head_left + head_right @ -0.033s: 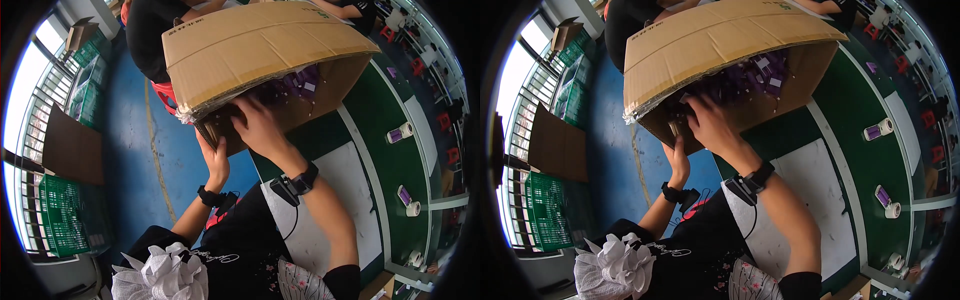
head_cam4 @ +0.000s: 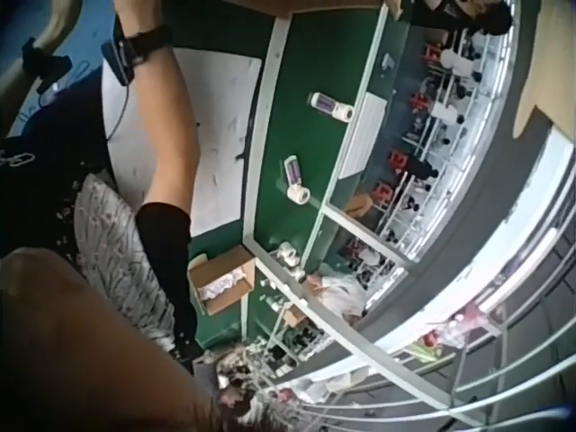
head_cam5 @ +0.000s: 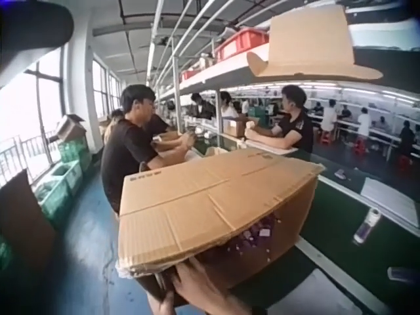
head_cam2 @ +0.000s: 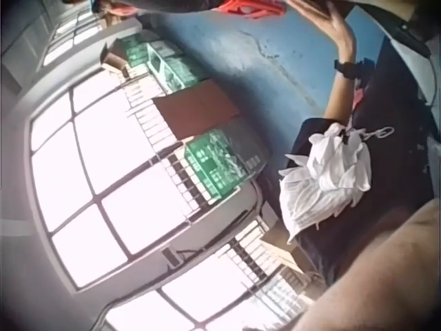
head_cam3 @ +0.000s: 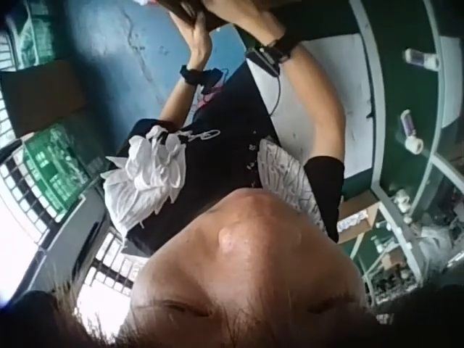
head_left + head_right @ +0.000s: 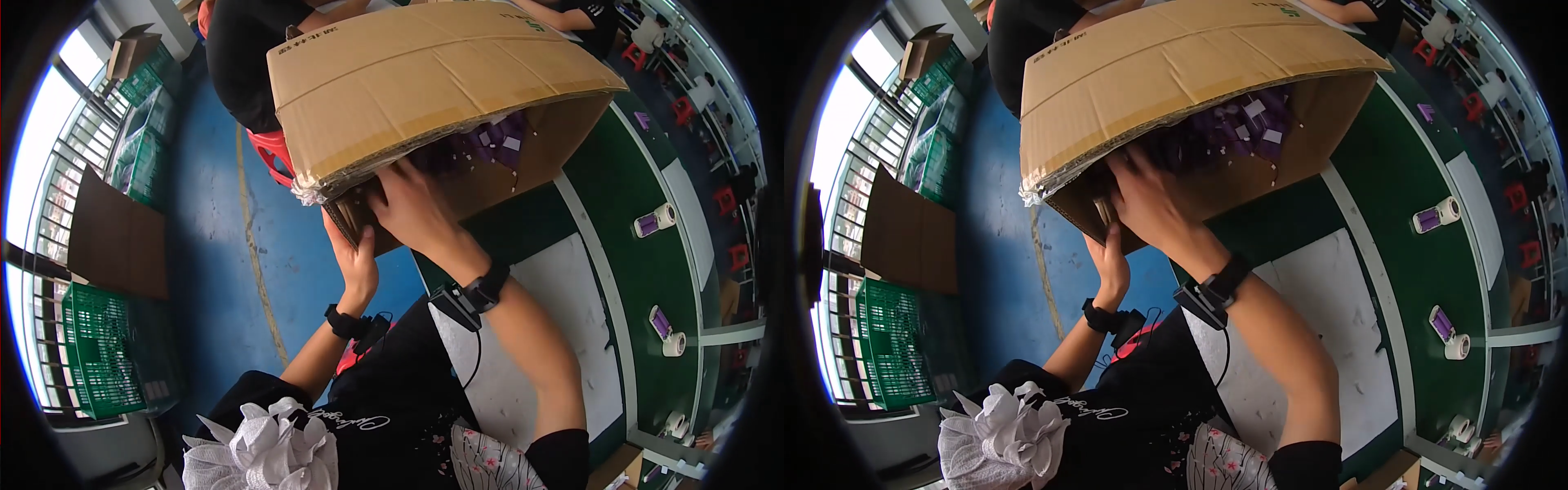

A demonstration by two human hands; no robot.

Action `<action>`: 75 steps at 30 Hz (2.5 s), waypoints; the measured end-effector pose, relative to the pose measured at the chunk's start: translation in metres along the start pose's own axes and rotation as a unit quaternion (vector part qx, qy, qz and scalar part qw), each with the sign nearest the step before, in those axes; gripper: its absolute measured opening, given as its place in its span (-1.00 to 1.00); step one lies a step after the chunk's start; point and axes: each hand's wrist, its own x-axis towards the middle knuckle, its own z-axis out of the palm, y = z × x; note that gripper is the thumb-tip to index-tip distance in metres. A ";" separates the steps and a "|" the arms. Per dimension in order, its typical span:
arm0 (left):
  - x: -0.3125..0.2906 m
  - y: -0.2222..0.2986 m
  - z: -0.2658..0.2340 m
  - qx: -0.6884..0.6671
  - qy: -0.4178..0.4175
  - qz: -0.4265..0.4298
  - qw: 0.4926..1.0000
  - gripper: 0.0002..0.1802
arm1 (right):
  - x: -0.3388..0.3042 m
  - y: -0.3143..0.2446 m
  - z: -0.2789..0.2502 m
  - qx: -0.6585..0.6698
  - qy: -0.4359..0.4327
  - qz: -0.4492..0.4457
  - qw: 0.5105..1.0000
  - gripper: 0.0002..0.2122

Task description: Assembling handheld fans by installing battery packs and circuit boards into housings.

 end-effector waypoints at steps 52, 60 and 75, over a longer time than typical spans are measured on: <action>-0.088 0.077 0.297 -0.075 -0.751 0.112 0.646 -0.44 | -0.293 0.043 -0.212 0.407 0.542 0.401 0.617 -0.46; -0.146 0.040 0.346 -0.271 -0.713 0.074 0.643 -0.72 | -0.306 0.037 -0.209 0.439 0.589 0.345 0.585 -0.33; -0.126 0.048 0.333 -0.222 -0.718 -0.448 0.484 -0.78 | -0.330 0.033 -0.192 0.305 0.395 0.412 0.762 -0.58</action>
